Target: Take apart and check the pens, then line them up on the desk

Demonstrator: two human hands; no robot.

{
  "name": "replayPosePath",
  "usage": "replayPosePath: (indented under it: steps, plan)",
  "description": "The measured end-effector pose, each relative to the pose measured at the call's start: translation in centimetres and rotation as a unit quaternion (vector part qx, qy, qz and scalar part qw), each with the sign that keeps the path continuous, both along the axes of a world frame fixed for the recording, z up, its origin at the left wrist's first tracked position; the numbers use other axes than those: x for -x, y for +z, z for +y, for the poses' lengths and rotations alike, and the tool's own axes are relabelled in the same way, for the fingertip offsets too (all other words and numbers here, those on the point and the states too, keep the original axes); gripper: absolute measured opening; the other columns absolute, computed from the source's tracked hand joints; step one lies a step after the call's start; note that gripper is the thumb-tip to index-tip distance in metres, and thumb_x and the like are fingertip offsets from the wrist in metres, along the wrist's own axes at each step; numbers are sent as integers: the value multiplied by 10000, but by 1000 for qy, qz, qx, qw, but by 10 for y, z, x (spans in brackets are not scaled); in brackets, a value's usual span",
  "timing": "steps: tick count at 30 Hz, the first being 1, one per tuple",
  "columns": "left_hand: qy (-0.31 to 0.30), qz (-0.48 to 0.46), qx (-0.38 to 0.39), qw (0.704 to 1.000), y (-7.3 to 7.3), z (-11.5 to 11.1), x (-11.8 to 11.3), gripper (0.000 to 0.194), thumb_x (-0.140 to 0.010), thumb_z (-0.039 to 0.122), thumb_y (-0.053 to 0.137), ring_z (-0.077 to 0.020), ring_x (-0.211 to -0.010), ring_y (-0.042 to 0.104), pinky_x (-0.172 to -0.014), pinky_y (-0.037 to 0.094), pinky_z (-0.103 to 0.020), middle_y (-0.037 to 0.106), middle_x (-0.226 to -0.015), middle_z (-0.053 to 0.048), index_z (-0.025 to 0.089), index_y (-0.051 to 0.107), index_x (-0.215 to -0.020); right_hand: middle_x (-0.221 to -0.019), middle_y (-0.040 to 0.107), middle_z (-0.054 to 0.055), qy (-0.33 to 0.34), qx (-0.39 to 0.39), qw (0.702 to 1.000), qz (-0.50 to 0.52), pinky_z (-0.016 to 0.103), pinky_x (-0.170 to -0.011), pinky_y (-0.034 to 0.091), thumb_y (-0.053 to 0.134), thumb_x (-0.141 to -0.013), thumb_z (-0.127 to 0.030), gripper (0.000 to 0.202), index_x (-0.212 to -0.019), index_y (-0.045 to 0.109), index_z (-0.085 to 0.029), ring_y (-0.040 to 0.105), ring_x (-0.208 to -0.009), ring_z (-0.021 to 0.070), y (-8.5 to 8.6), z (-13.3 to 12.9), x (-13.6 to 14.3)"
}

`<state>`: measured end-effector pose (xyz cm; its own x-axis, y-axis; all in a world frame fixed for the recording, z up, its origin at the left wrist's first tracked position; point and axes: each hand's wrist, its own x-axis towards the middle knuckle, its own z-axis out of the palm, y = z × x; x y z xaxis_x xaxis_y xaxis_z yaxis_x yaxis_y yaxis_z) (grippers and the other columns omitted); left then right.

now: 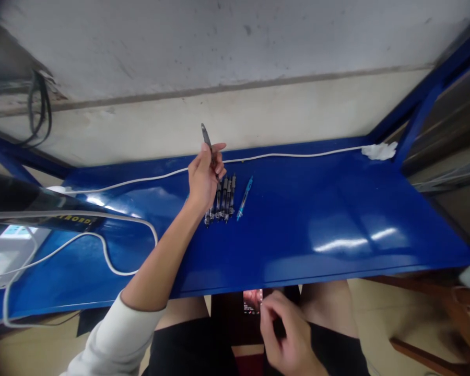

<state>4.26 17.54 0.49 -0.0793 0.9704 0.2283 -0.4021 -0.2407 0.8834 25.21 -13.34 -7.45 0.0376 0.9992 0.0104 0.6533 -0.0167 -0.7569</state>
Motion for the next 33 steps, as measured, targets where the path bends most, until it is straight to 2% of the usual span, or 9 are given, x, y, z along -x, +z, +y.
replayPosePath:
  steps: [3, 7, 10, 13, 21, 25, 29, 31, 33]
  plan:
    - [1, -10, -3, 1000, 0, -1, -2, 471, -1071, 706, 706, -149, -608, 475, -545, 436, -310, 633, -776, -19, 260, 819, -1169, -897, 863, 86, -77, 96, 990, 75, 649, -745, 722, 597, -984, -576, 243, -994, 792, -432, 864, -843, 461, -70, -7, 0]
    - [6, -56, -7, 998, -1, 0, -4, 390, -1058, 644, 770, -125, -572, 460, -516, 392, -264, 668, -732, 12, 265, 681, -1035, -716, 799, 83, -30, 159, 985, 51, 573, -714, 686, 576, -927, -528, 252, -772, 691, -366, 843, -721, 439, -150, -2, -11]
    - [2, -61, 10, 998, -1, 0, -5, 411, -1071, 641, 752, -112, -584, 485, -516, 401, -240, 692, -760, -2, 247, 670, -984, -763, 818, 147, -15, 188, 982, 28, 484, -770, 670, 540, -917, -472, 303, -841, 739, -258, 851, -753, 377, -177, -7, -14]
    - [-7, -49, 12, 999, 4, -2, -5, 471, -1103, 668, 682, -108, -594, 497, -508, 404, -245, 686, -789, -27, 221, 746, -969, -820, 826, 193, -22, 185, 982, 12, 476, -800, 654, 569, -907, -432, 348, -961, 792, -171, 825, -764, 361, -182, -11, -12]
    - [-6, -52, -3, 999, 5, -4, -4, 442, -1003, 656, 836, -95, -561, 458, -507, 395, -228, 692, -758, 17, 262, 635, -983, -663, 738, 125, -8, 158, 987, -7, 431, -691, 614, 545, -958, -407, 319, -858, 766, -200, 756, -631, 319, -183, -10, -16]
    - [-33, -55, 7, 998, 4, -4, -4, 464, -1018, 660, 817, -85, -551, 448, -482, 374, -223, 691, -754, -1, 235, 655, -926, -807, 822, 137, 6, 128, 992, -4, 479, -765, 655, 529, -1011, -453, 359, -936, 788, -216, 831, -768, 358, -166, -7, -22]
    - [-47, -54, 35, 997, 7, -6, -6, 549, -1078, 728, 680, -81, -523, 431, -442, 353, -239, 671, -751, -31, 204, 741, -927, -1085, 883, 154, 49, 133, 990, -9, 541, -918, 674, 530, -1062, -428, 354, -1072, 825, -233, 863, -1032, 388, -111, -2, -26]
    - [-48, -62, 40, 996, 8, -7, -6, 522, -1073, 723, 692, -79, -513, 420, -433, 339, -237, 658, -750, -21, 216, 735, -955, -1202, 875, 142, 81, 157, 984, -6, 519, -977, 663, 520, -1101, -416, 355, -1169, 822, -243, 853, -1125, 362, -67, 2, -27]
    - [-49, -72, 26, 996, 7, -7, -6, 443, -1032, 658, 799, -73, -516, 413, -439, 330, -220, 650, -750, 0, 234, 696, -955, -1081, 870, 103, 103, 192, 976, 6, 437, -912, 660, 525, -1135, -444, 335, -1108, 798, -252, 853, -1016, 295, -17, 8, -28]
